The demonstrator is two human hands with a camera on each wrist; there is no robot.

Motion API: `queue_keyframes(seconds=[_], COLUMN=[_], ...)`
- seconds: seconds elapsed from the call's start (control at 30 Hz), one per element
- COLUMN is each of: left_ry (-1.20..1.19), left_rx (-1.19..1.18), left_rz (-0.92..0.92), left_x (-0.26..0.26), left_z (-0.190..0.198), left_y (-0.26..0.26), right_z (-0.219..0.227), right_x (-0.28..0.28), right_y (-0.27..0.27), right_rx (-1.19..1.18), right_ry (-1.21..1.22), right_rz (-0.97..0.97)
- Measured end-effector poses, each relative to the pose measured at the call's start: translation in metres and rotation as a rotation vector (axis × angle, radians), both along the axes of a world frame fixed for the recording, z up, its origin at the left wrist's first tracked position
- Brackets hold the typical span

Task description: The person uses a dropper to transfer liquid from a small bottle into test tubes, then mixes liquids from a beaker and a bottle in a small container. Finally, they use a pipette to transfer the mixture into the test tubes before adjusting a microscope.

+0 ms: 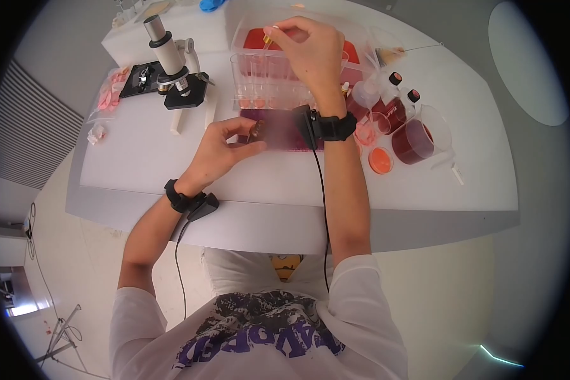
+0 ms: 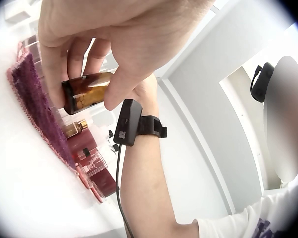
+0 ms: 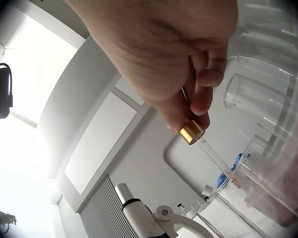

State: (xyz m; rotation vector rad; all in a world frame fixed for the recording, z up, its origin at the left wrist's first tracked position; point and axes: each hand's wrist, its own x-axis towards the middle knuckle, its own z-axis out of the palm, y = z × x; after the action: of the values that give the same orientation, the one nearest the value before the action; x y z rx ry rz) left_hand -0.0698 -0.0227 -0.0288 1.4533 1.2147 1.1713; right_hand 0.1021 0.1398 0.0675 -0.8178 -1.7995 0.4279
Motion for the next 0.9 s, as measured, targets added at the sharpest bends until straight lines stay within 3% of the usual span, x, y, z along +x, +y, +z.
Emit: queue_keyframes(seconds=[0.5,0.73,0.83,0.9], left_ry=[0.075,0.065,0.071,0.051], left_rx=[0.004,0.031,0.057,0.057], left_rz=[0.041,0.146,0.238,0.286], left_x=[-0.004,-0.006,-0.008,-0.009], left_z=[0.002,0.003,0.004,0.007], left_y=[0.001,0.003,0.005,0.004], right_z=[-0.014,0.005,0.014,0.021], right_x=[-0.005,0.001,0.006,0.008], right_y=[0.015,-0.004,-0.008,-0.013], right_rx=[0.065,0.128,-0.057,-0.069], right_ry=[0.038,0.026,0.138,0.115], right_rz=[0.105,0.019,0.106,0.354])
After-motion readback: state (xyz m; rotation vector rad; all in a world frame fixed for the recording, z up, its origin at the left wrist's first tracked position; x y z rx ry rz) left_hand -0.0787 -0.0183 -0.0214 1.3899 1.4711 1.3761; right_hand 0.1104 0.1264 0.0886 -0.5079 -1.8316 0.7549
